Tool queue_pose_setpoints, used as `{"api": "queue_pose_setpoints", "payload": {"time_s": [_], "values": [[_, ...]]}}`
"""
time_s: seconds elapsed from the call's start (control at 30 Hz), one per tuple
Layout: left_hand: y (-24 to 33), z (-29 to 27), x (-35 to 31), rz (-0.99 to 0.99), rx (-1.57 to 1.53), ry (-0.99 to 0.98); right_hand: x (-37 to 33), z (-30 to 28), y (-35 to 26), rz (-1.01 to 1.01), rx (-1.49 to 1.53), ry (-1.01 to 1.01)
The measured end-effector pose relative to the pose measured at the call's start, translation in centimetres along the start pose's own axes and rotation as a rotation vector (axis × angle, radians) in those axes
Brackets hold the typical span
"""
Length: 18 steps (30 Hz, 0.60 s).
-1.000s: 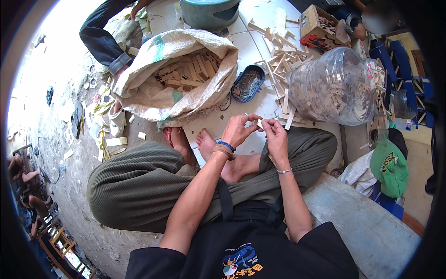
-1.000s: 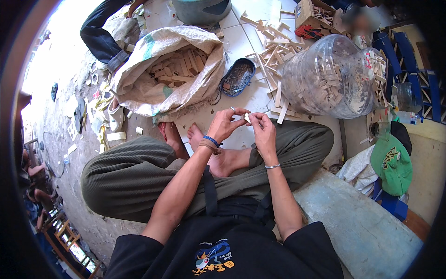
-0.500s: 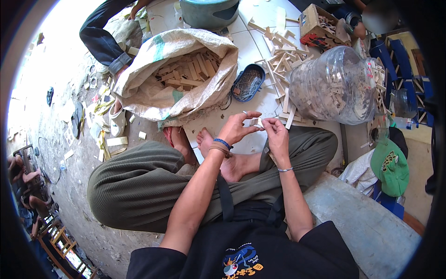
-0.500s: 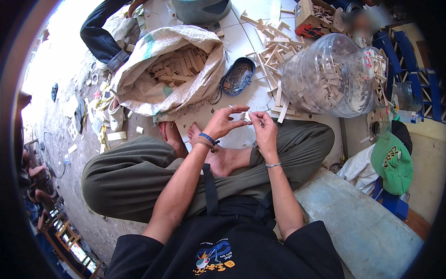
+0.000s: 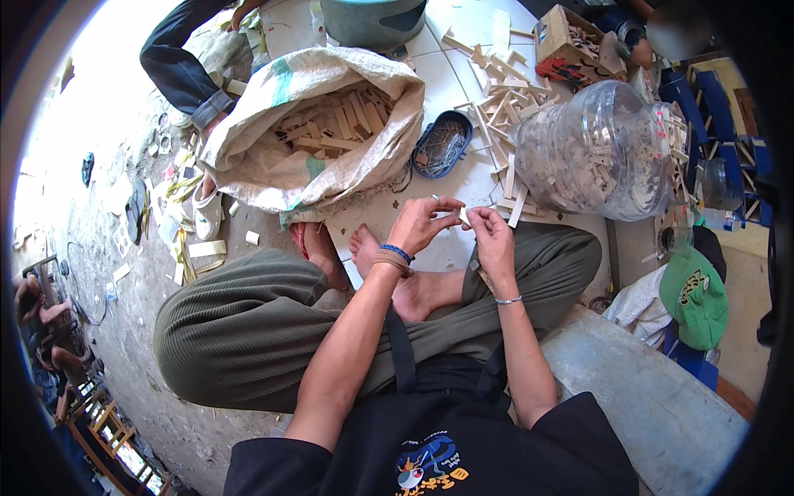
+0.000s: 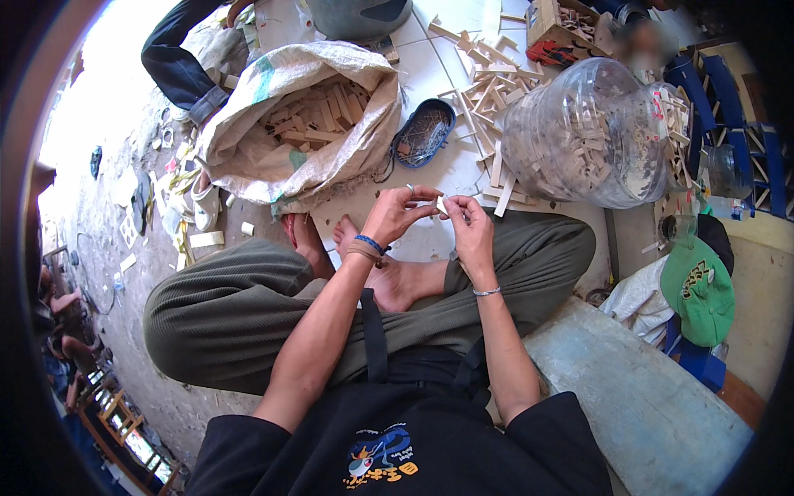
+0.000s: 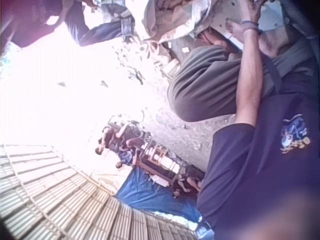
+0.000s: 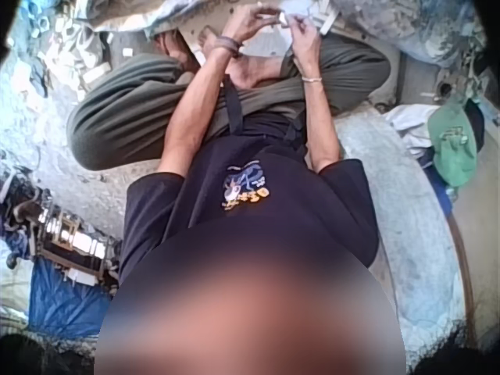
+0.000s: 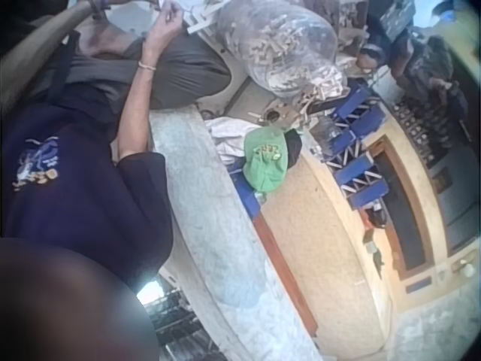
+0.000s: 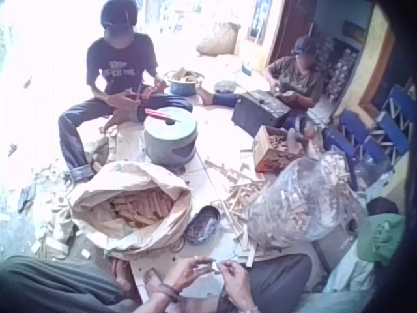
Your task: The person sits on the floor and assembles small wooden pieces by inserting nails and tapping them with a hammer. They repeatedly pick up wood pieces from a sack, insert nails, and hammer them into place.
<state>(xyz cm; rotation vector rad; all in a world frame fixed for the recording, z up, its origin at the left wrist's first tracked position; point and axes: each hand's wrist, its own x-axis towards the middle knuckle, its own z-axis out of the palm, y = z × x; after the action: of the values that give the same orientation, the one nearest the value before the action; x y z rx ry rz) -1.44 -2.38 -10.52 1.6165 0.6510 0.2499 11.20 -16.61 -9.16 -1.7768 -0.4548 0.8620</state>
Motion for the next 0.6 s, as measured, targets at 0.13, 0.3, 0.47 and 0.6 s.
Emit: {"api": "queue_pose_setpoints", "payload": {"time_s": [0.13,0.3,0.47,0.6], "values": [[-0.12,0.06,0.0,0.011,-0.026,0.009,0.14,0.09,0.25,0.003,0.001,0.004],[-0.11,0.13,-0.02,0.0,-0.036,0.007,0.37,0.03,0.62,-0.009,0.041,0.008],[0.06,0.13,0.04,-0.011,-0.029,0.016,0.4,0.04,0.41,-0.014,0.023,0.012],[0.1,-0.24,0.2,-0.021,0.052,-0.032,0.28,0.0,0.1,-0.023,0.005,0.005]]}}
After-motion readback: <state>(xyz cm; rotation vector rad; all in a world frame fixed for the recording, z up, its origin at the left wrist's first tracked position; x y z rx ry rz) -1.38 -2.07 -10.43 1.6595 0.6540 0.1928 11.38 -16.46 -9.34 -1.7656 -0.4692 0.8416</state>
